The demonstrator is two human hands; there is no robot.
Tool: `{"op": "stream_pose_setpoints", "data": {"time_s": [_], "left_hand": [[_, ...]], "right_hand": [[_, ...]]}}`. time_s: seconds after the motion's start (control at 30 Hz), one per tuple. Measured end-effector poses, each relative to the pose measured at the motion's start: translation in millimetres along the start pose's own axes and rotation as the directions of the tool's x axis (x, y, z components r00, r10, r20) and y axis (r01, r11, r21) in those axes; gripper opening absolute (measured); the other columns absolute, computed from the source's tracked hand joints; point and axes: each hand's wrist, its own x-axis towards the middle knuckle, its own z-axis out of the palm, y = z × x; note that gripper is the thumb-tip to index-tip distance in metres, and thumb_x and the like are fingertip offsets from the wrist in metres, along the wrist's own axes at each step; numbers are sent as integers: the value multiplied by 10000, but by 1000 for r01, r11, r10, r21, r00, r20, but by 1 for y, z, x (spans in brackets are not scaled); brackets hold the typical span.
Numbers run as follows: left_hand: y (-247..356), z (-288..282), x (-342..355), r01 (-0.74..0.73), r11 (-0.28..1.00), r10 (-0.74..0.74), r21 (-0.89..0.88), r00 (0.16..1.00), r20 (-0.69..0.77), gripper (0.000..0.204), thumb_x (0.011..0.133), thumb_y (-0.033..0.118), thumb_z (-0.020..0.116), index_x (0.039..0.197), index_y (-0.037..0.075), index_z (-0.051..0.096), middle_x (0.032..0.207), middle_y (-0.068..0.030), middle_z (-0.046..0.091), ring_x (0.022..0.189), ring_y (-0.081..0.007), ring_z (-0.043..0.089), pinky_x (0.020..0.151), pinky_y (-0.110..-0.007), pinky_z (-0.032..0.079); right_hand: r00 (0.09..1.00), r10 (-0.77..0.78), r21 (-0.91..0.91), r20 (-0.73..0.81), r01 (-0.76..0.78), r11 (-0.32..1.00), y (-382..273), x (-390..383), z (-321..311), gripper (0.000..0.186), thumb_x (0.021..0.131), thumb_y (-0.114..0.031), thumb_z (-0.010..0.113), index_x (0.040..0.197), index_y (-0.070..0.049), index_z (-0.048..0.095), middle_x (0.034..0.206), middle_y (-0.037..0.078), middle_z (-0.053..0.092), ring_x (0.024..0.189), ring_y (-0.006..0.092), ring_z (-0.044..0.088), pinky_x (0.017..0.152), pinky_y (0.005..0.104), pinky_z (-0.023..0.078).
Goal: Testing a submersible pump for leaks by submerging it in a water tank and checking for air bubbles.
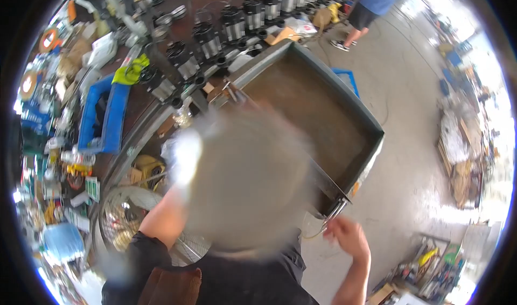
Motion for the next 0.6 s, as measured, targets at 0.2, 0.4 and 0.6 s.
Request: {"op": "stream_pose_setpoints", "data": {"time_s": [0.2,0.4,0.6], "left_hand": [[16,36,39,-125,835,80,536,991,106,386,886,-26,646,1152,84,388,1145,-123,600,1031,-172,610,894,-351,507],[48,39,46,-30,724,-108,689,982,155,559,857,66,761,1275,47,391,1132,-83,571,1026,-155,595,898,-324,497],[68,12,66,103,899,-200,426,961,191,333,971,136,667,1242,28,506,1119,-23,595,961,-91,589,856,-263,489]], "right_hand": [[829,-519,-153,-208,496,855,-90,77,97,292,876,-112,707,1126,12,624,802,62,642,713,144,612,653,270,504],[947,-321,-71,-4,320,945,-132,106,102,317,896,-174,722,1132,11,618,853,35,650,747,127,605,684,283,495],[878,-451,620,161,266,738,-138,139,98,311,1019,-199,533,1234,23,571,991,62,628,843,119,619,705,284,553]]}}
